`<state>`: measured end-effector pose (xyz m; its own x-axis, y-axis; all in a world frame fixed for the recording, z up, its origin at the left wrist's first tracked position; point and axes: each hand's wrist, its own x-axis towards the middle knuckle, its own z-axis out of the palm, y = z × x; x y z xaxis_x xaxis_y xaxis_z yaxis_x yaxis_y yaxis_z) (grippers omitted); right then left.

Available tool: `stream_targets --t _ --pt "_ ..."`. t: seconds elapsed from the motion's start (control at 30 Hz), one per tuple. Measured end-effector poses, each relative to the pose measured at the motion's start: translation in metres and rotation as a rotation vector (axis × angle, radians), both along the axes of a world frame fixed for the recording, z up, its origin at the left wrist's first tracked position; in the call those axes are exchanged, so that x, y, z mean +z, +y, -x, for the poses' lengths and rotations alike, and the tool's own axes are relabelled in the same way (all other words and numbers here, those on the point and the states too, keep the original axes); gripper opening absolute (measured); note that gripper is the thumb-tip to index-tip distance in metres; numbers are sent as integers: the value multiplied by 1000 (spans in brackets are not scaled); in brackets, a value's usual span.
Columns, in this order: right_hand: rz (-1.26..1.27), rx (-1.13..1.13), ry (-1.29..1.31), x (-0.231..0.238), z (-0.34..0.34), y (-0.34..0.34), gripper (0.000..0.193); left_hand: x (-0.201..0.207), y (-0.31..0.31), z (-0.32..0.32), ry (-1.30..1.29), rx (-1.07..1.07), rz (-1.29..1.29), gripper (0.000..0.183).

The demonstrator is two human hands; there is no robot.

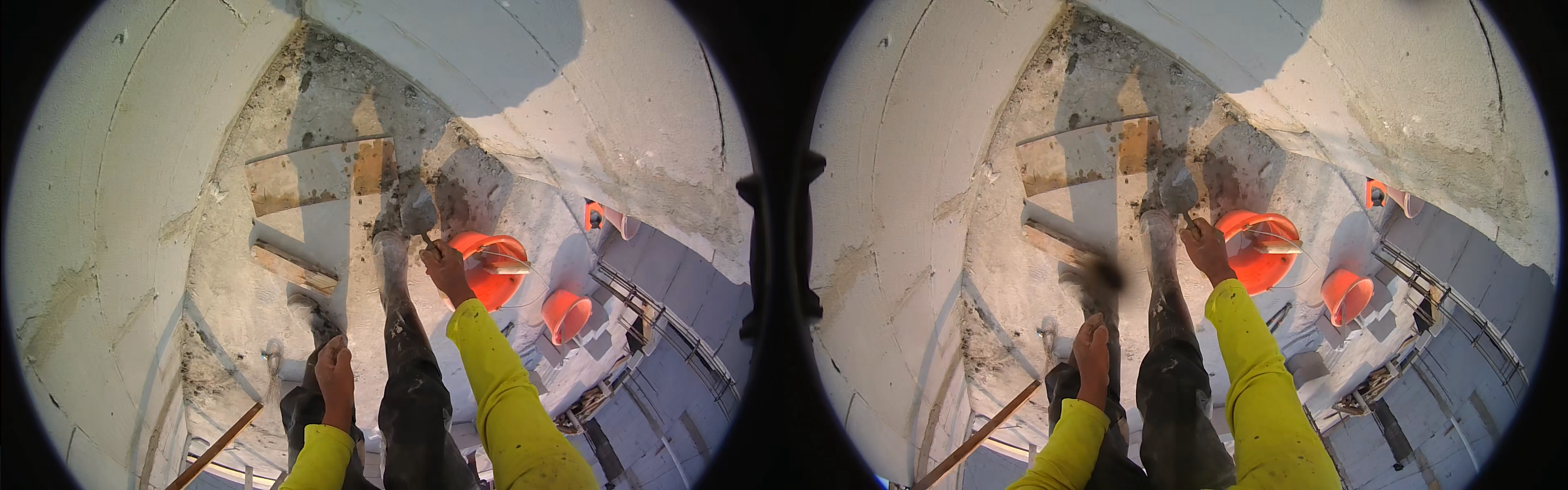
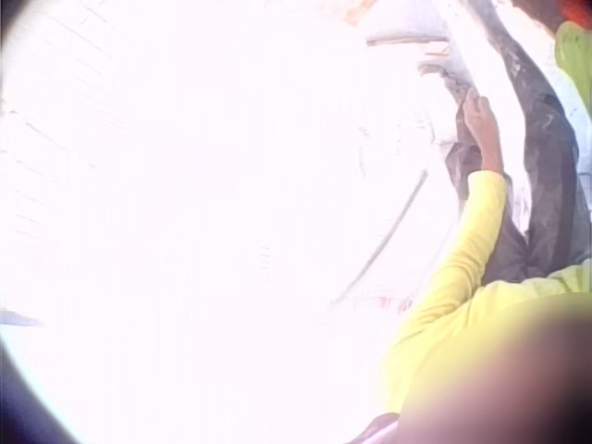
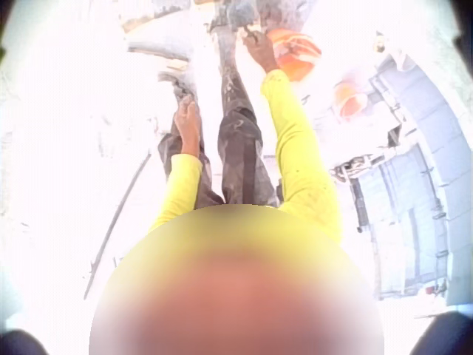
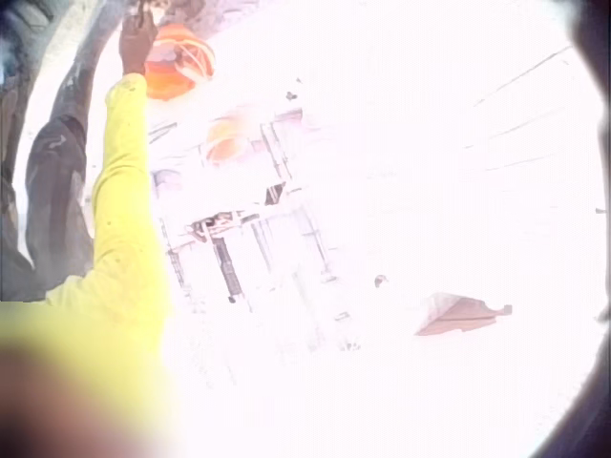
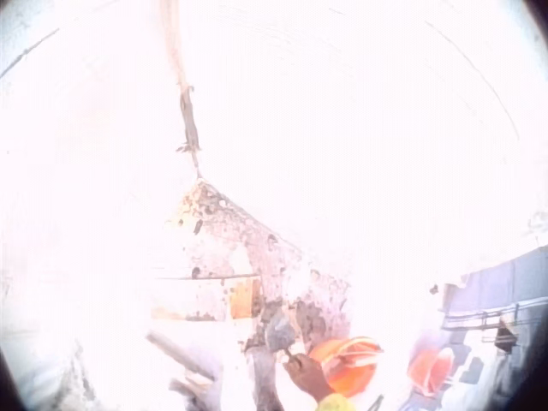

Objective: The person scoops cement from a bucket and applies it to a concrete wall using a trowel and a wooden float. They smooth the surface and remove excess material, working on a vertical wall section at a construction site.

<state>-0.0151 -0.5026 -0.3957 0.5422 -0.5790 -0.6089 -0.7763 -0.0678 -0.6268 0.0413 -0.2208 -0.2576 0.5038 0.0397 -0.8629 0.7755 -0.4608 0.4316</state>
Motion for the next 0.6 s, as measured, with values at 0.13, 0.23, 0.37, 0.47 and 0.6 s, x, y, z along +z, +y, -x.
stream_targets --t 0.13,0.23,0.37,0.47,0.6 --pt "206 371 -37 104 -46 -47 23 35 10 -6 -285 -226 -75 33" --pt "358 637 -227 187 -88 -70 27 72 27 -13 -342 -235 -118 33" --pt "162 988 -156 297 -161 -71 34 110 57 -16 -395 -156 -209 35" --pt "-128 976 20 377 -197 -56 43 127 84 -10 -351 -54 -287 36" --pt "-502 1131 97 413 -276 -55 32 136 115 7 -311 114 -331 36"
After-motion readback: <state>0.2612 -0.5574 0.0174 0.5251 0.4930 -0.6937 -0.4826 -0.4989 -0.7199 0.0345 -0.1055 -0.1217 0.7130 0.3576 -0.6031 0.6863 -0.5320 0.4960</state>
